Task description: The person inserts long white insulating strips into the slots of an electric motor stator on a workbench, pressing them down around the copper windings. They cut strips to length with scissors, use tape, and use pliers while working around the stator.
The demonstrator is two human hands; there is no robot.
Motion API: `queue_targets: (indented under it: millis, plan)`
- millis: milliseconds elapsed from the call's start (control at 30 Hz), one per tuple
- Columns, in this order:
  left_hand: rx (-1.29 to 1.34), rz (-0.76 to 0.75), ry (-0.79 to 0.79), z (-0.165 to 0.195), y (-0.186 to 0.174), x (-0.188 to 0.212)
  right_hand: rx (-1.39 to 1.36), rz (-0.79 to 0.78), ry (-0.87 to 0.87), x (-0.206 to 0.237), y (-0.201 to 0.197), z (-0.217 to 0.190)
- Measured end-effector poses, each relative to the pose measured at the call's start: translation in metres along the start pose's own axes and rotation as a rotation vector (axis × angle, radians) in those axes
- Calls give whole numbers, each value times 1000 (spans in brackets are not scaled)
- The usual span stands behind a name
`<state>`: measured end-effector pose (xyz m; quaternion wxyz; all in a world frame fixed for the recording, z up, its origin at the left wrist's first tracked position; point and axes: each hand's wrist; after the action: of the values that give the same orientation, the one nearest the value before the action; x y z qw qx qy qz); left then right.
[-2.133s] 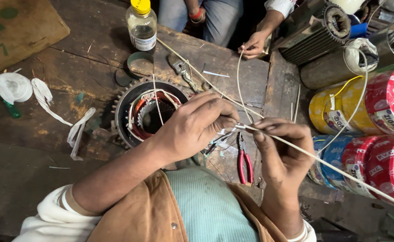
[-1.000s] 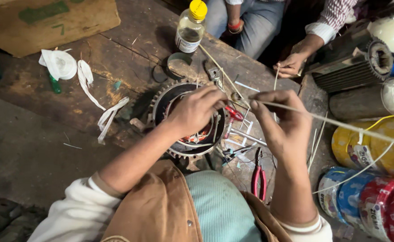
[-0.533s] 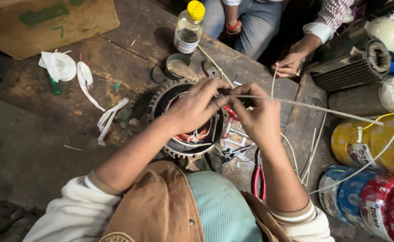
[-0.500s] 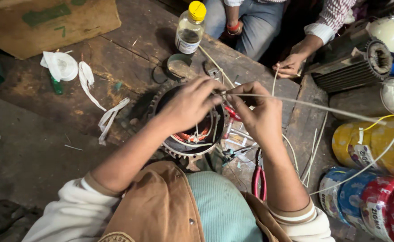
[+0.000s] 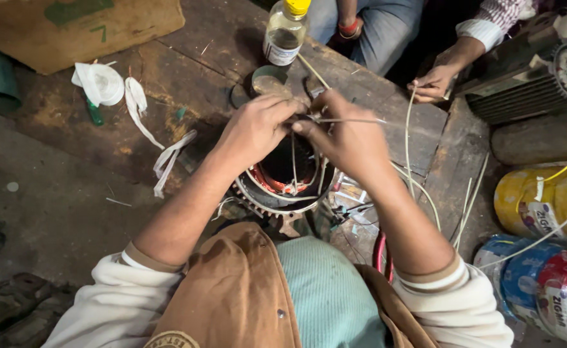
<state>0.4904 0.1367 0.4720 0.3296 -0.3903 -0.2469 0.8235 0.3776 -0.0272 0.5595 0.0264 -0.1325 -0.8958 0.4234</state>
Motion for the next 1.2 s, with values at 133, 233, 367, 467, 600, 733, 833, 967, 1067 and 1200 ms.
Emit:
queue_targets:
  millis: [133,233,367,467,600,733,833,967,1067,1200]
  plan:
    - [74,54,-43,-4,-5,0,-103,133,-186,14,-44,-30]
    - [85,82,0,-3,-2,4,-142,153,-390,24,-67,-48]
    - [97,113,-123,-4,9,10,-111,182,-472,33,-73,-67]
    - [45,59,-185,-11,16,13,-144,247,-433,41,-76,-78]
    - [49,8,-235,-19,20,11,-48,298,-480,43,-79,-84]
    - [255,-81,-303,-15,18,2,-235,254,-398,41,-77,-79]
    - [162,-257,-416,-2,13,-7,-251,219,-422,42,-75,-71]
    - [-106,-12,-268,28,11,-7,-259,274,-439,42,-76,-64]
    - [-339,-53,-385,54,12,9,-296,303,-406,44,-82,-61]
    - [-49,-54,-192,82,24,19,-319,320,-382,47,-83,-55]
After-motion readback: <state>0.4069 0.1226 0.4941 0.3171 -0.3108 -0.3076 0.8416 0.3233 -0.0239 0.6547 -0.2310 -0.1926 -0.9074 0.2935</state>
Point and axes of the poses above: each hand's wrist, its own x-axis away from the middle knuckle, its own y-axis out of the palm, z = x × y, and after that the axes turned 8 degrees about -x, right-handed
